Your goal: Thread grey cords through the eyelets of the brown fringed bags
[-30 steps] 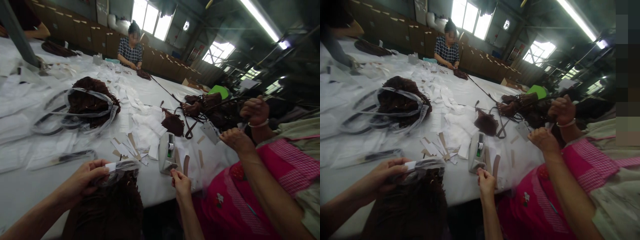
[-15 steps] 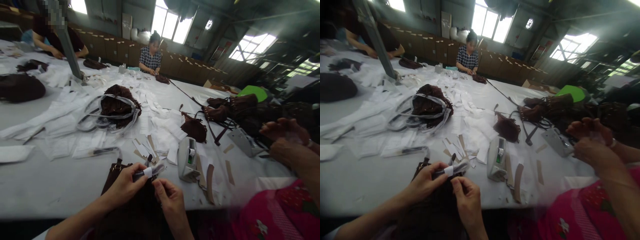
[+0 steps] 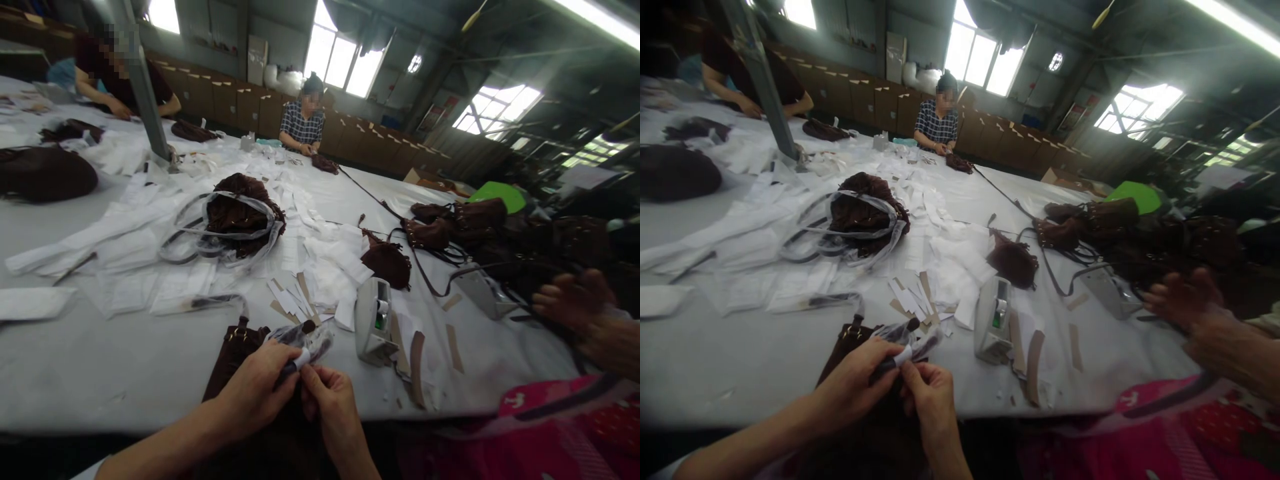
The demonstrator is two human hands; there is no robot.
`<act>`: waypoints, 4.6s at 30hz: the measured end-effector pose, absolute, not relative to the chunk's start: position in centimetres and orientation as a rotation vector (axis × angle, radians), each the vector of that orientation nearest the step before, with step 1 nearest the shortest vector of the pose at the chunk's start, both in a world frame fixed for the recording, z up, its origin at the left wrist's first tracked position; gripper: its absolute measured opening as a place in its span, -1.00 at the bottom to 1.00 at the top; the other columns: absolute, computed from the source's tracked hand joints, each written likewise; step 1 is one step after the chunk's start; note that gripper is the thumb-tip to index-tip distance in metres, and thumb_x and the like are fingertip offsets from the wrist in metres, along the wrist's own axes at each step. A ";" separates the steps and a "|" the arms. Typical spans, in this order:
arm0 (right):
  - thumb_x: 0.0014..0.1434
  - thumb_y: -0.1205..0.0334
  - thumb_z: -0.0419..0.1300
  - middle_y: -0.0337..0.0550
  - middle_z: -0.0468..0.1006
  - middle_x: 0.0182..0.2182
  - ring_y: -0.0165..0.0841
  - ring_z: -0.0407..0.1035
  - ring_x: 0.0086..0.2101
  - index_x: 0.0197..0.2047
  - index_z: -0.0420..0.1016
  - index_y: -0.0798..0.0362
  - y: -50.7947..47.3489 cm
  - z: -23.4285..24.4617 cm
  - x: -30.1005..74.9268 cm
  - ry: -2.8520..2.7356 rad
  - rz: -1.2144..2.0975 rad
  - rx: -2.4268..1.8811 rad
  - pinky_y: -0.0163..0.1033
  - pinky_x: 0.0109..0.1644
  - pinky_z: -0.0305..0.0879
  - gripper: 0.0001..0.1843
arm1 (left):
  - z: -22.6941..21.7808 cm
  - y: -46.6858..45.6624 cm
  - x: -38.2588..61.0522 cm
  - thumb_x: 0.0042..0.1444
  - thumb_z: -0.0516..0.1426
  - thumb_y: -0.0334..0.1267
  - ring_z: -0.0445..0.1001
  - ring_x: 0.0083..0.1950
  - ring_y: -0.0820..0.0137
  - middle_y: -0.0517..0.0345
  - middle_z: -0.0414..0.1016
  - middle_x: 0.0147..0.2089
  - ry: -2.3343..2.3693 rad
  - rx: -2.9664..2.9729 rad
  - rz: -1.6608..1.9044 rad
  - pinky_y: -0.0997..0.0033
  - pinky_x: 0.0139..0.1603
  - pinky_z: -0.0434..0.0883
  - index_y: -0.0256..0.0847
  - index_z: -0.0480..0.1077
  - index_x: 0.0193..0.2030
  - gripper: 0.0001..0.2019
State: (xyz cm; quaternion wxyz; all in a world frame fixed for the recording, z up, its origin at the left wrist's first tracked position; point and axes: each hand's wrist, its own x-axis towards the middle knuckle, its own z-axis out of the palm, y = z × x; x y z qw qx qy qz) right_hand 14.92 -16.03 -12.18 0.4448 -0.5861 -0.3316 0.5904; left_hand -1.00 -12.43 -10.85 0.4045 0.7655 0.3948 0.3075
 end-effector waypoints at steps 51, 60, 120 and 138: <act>-0.09 0.14 0.39 -0.18 0.57 -0.47 -0.31 0.42 -0.42 -0.36 0.54 0.16 -14.1 -13.5 14.7 -0.989 1.349 -1.464 -0.31 -0.34 0.35 -0.72 | -14.3 -11.3 1.4 -0.01 0.23 0.03 -0.01 -0.83 0.71 0.42 0.22 -0.58 0.916 0.707 0.835 0.69 -0.88 -0.05 -0.23 0.30 -0.16 -0.58; -0.11 0.18 0.41 -0.07 0.56 -0.10 -0.18 0.46 -0.11 0.03 0.40 0.05 -15.0 -13.2 14.3 -0.921 1.403 -1.226 -0.17 -0.03 0.39 -0.39 | -14.1 -9.4 -0.8 0.00 0.26 -0.07 0.09 -0.70 0.67 0.30 0.27 -0.55 0.644 0.575 0.755 0.73 -0.83 -0.04 -0.27 0.32 -0.20 -0.65; -0.03 -0.26 0.20 -0.08 0.62 -0.28 -0.20 0.47 -0.24 -0.19 0.58 0.09 -10.4 -20.6 20.8 -0.925 1.086 -1.633 -0.21 -0.24 0.38 -0.41 | -21.4 3.5 -5.5 0.02 0.12 -0.12 0.45 -0.13 0.18 -0.08 0.47 -0.10 1.369 1.899 0.437 0.27 -0.07 0.32 -0.29 0.29 0.12 -0.48; -0.01 -0.28 0.17 -0.23 0.44 -0.63 -0.41 0.29 -0.60 -0.49 0.47 0.11 -6.9 -22.6 22.7 -1.122 1.320 -1.628 -0.35 -0.52 0.18 -0.46 | -18.1 0.9 -6.2 0.12 0.09 -0.04 0.48 -0.20 0.28 0.02 0.25 0.15 1.107 2.382 -0.001 0.30 -0.11 0.34 -0.18 0.44 -0.34 -0.75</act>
